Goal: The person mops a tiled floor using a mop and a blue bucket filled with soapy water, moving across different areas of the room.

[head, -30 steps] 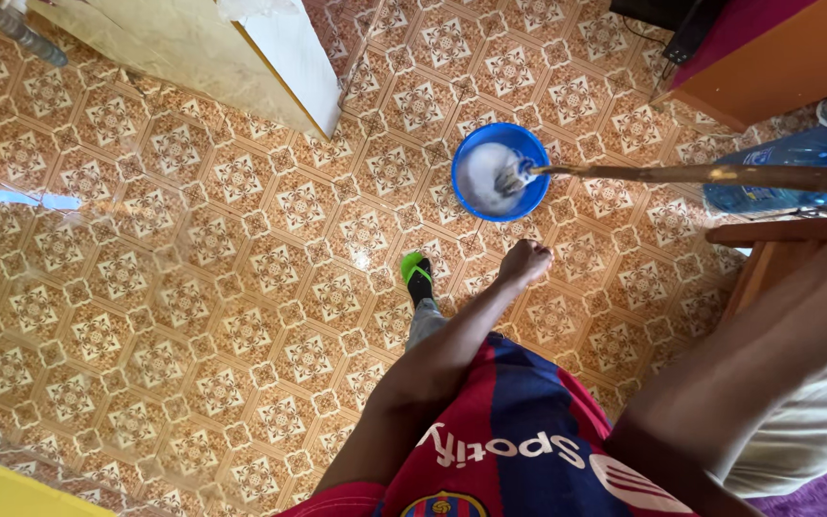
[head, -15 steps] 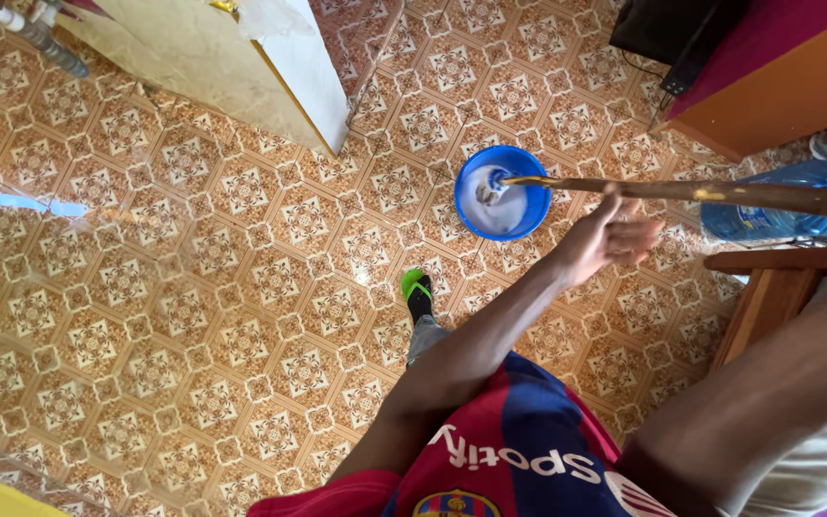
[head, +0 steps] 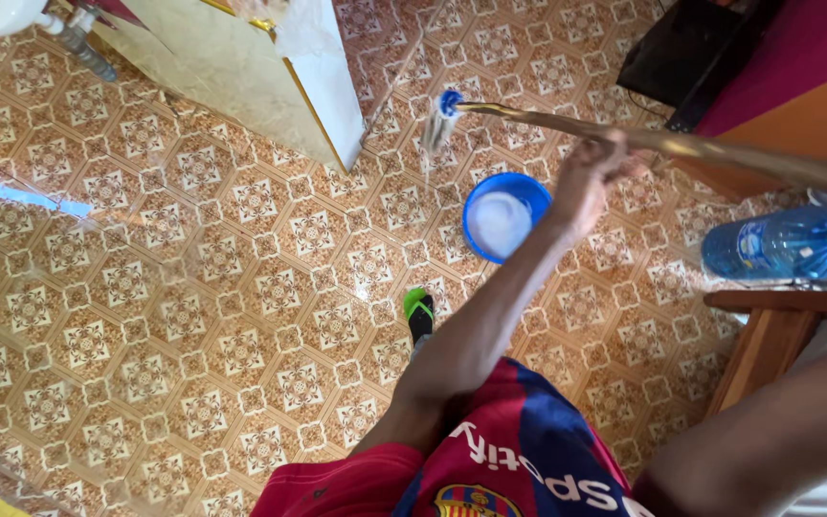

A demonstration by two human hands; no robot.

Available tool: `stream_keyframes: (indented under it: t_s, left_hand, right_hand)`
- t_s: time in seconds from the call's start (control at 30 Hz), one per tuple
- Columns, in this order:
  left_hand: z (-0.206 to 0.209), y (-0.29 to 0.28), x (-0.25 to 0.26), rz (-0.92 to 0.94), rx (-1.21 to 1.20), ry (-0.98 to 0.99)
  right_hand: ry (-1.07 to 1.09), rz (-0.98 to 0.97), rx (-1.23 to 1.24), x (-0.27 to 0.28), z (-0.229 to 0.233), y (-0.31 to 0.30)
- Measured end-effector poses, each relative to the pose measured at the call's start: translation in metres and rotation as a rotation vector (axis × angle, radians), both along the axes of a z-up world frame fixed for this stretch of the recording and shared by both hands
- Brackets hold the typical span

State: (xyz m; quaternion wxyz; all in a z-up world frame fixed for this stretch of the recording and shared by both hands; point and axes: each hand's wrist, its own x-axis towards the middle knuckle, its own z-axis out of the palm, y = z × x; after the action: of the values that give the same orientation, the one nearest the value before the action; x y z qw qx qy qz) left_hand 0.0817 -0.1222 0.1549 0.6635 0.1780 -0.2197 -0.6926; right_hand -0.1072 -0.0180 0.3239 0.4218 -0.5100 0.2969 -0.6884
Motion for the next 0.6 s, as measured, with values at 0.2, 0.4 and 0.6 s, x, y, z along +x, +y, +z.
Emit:
stream_keyframes:
  t_s: [0.2, 0.4, 0.6]
  left_hand:
    - [-0.132, -0.069, 0.082, 0.267, 0.086, -0.104]
    - [-0.195, -0.029, 0.128, 0.839, 0.274, -1.21]
    - [-0.188, 0.07, 0.169, 0.468, 0.147, -1.258]
  right_hand:
    - [-0.047, 0.114, -0.125, 0.089, 0.006, -0.029]
    - [0.359, -0.085, 0.191, 0.217, -0.097, -0.033]
    - [0.361, -0.042, 0.456, 0.25, -0.216, -0.024]
